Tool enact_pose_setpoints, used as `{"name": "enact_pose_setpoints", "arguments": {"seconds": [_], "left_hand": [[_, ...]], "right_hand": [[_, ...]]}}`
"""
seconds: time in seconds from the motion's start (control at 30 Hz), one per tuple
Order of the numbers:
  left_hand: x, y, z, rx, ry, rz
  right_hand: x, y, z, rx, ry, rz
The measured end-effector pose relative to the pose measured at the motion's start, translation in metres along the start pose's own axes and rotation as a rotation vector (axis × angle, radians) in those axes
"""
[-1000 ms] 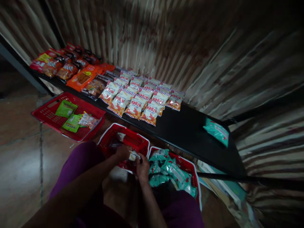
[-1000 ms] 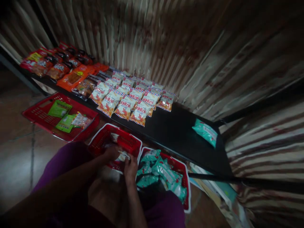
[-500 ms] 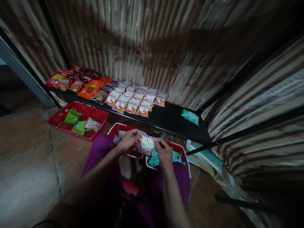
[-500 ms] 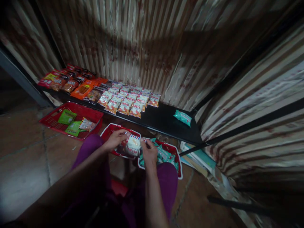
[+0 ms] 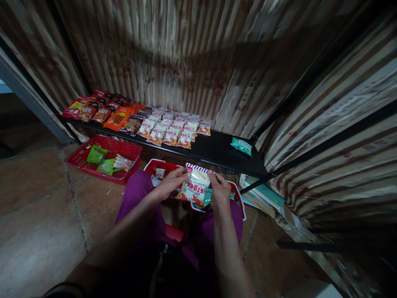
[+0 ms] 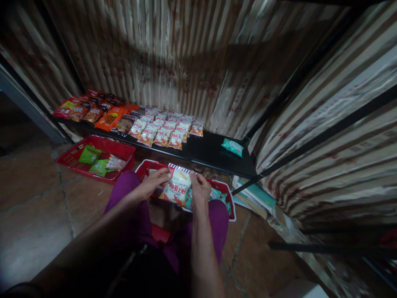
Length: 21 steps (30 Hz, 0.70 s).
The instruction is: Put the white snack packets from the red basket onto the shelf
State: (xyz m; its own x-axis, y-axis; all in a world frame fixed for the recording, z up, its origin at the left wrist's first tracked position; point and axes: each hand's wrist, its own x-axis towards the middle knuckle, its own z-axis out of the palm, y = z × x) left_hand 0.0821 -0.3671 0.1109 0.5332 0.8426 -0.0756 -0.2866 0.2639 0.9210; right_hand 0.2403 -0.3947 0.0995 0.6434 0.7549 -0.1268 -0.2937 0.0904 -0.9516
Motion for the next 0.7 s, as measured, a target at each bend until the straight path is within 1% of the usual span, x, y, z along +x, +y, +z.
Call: {"name": "enact_pose_setpoints", "arguments": {"seconds": [0.1, 0.17, 0.3, 0.5, 0.63, 0.7], "left_hand": [[-0.002, -0.007, 0.002, -0.041, -0.093, -0.036], [-0.003, -0.014, 0.002, -0.041, -0.094, -0.057], [-0.005, -0.023, 0.003, -0.044, -0.009, -0.061], [-0.004, -0.023, 0.005, -0.009, 0.107, -0.043], [-0.004, -0.025, 0.009, 0.050, 0.181, -0.016], [-0.005, -0.025, 0.011, 0.068, 0.200, -0.009]], "right_hand": [[0.001, 0.002, -0.002, 0.021, 0.029, -0.005], [0.001, 0.005, -0.004, 0.013, 0.034, -0.007], [0.000, 0.011, -0.005, 0.001, 0.027, -0.007], [-0.008, 0.013, 0.000, -0.010, 0.016, 0.016], [-0.011, 0.012, 0.001, -0.048, 0.018, -0.019], [-0.011, 0.012, 0.000, -0.067, 0.027, -0.035]]}}
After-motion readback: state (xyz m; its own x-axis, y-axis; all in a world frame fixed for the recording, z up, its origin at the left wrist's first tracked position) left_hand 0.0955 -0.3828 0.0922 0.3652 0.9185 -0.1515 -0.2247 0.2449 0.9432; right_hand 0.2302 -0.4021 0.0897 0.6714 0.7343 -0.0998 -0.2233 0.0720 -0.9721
